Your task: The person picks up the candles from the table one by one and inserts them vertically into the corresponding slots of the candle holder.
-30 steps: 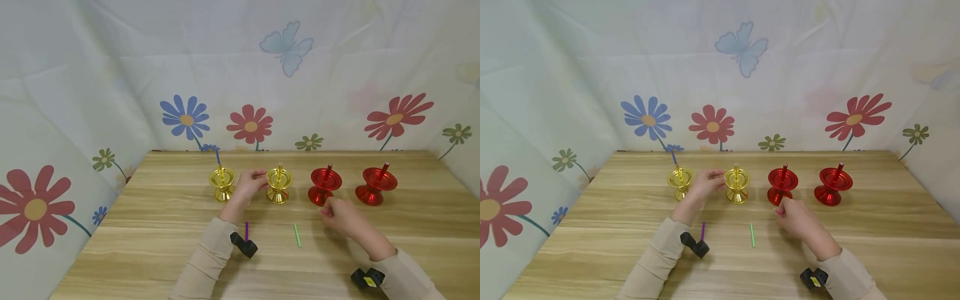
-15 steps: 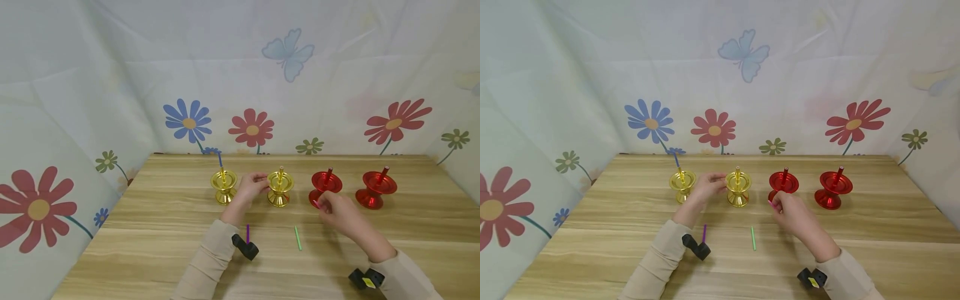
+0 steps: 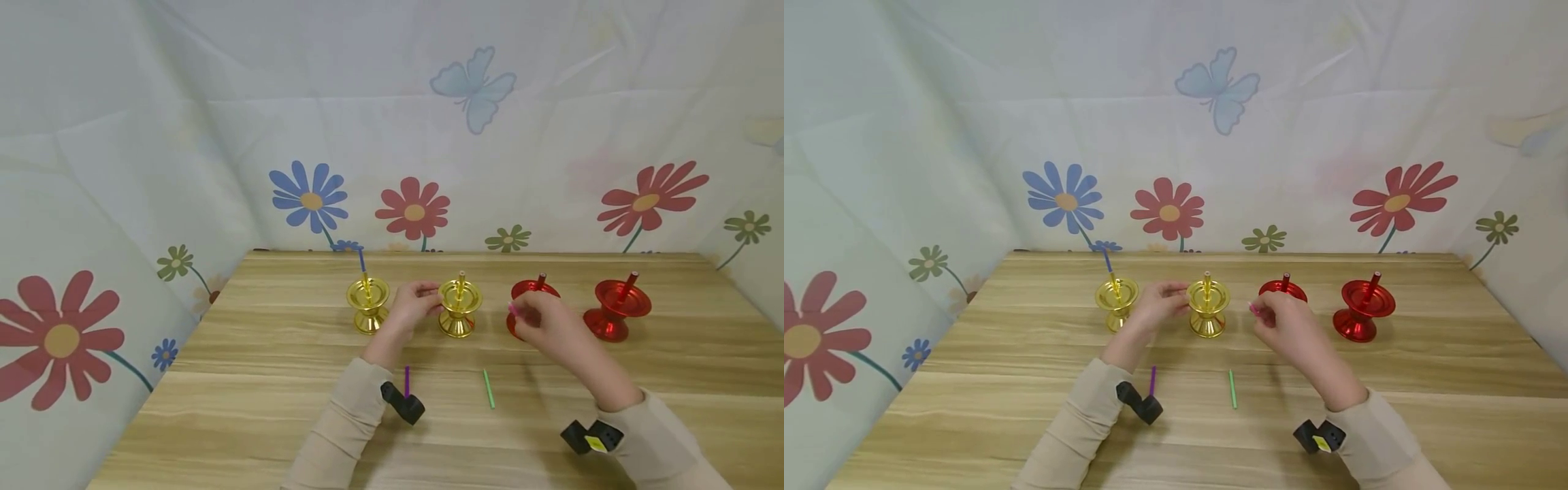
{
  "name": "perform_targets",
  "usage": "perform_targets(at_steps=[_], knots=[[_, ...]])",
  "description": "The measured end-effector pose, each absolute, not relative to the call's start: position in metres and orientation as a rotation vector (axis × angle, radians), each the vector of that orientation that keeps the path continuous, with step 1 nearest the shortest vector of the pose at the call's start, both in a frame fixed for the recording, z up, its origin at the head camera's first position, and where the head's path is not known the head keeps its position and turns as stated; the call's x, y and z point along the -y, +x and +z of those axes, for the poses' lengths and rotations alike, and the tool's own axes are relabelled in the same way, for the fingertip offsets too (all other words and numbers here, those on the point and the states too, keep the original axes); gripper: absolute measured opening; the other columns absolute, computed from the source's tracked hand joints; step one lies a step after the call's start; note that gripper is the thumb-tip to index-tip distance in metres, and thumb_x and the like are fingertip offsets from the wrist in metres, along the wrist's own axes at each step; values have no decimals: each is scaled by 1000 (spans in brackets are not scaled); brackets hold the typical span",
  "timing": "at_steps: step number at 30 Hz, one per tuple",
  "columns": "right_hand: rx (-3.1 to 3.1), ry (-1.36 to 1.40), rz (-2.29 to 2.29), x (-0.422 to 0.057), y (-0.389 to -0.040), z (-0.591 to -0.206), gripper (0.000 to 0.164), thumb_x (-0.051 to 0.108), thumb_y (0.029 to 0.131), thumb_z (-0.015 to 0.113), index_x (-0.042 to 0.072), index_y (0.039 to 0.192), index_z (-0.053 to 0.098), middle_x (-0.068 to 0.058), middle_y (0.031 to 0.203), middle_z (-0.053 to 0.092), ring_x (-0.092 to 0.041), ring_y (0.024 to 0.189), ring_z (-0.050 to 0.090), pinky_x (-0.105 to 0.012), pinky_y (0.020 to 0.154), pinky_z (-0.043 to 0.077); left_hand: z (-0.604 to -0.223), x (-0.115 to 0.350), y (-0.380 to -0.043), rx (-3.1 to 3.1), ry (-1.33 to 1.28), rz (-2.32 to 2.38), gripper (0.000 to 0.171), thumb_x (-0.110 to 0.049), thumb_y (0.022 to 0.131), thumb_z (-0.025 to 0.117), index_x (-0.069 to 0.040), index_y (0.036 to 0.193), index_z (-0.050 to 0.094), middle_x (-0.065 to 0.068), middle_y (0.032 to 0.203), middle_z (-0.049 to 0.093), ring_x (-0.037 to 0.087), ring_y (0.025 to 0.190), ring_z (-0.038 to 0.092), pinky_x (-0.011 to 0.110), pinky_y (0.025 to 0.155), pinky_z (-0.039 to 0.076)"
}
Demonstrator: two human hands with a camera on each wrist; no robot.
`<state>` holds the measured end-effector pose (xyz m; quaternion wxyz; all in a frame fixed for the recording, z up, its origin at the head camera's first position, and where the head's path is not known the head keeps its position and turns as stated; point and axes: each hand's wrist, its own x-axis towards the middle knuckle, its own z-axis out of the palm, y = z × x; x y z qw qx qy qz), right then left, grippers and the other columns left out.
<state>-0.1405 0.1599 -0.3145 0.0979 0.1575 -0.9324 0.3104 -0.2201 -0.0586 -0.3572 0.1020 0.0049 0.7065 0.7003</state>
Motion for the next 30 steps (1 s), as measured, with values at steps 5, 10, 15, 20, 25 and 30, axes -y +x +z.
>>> perform_targets(at_steps=[5,10,15,20,25,30], knots=[[2700,460,954,-152,-144,-313,17,-1,79,67,-2,96,66,-11,87,66,-22,78,58,-36,71,53,-358,59,-221,-2091,19,2068,31,8,90,55,11,121,54,6,94,54,10,75,55,40,94,51],[2622,443,1009,-145,-151,-315,16,-2,81,64,-3,97,66,-14,91,68,-23,79,60,-34,71,53,-357,59,-220,-2078,-1,2075,31,8,90,55,10,121,55,7,94,54,10,76,55,40,95,51],[2584,441,1059,-139,-157,-313,17,-3,82,62,-6,99,65,-17,91,68,-24,79,61,-29,68,53,-357,59,-220,-2078,5,2075,32,7,91,55,10,122,54,7,95,54,10,76,55,38,93,52],[2584,449,1099,-135,-163,-308,16,-2,84,62,-5,100,65,-17,92,67,-24,80,61,-26,69,51,-355,60,-220,-2079,21,2078,32,7,91,55,11,123,54,6,95,53,10,75,55,37,93,52],[2566,430,1220,-130,-172,-306,15,0,86,63,-4,100,65,-16,91,68,-21,79,62,-16,66,49,-355,60,-220,-2086,24,2080,31,7,90,55,11,122,54,7,95,54,11,75,56,40,93,52],[2536,398,1324,-127,-177,-305,14,1,87,65,-5,100,64,-17,91,67,-19,79,62,-12,66,48,-358,61,-222,-2087,22,2069,32,6,90,55,9,122,55,9,98,56,11,76,56,36,90,54]])
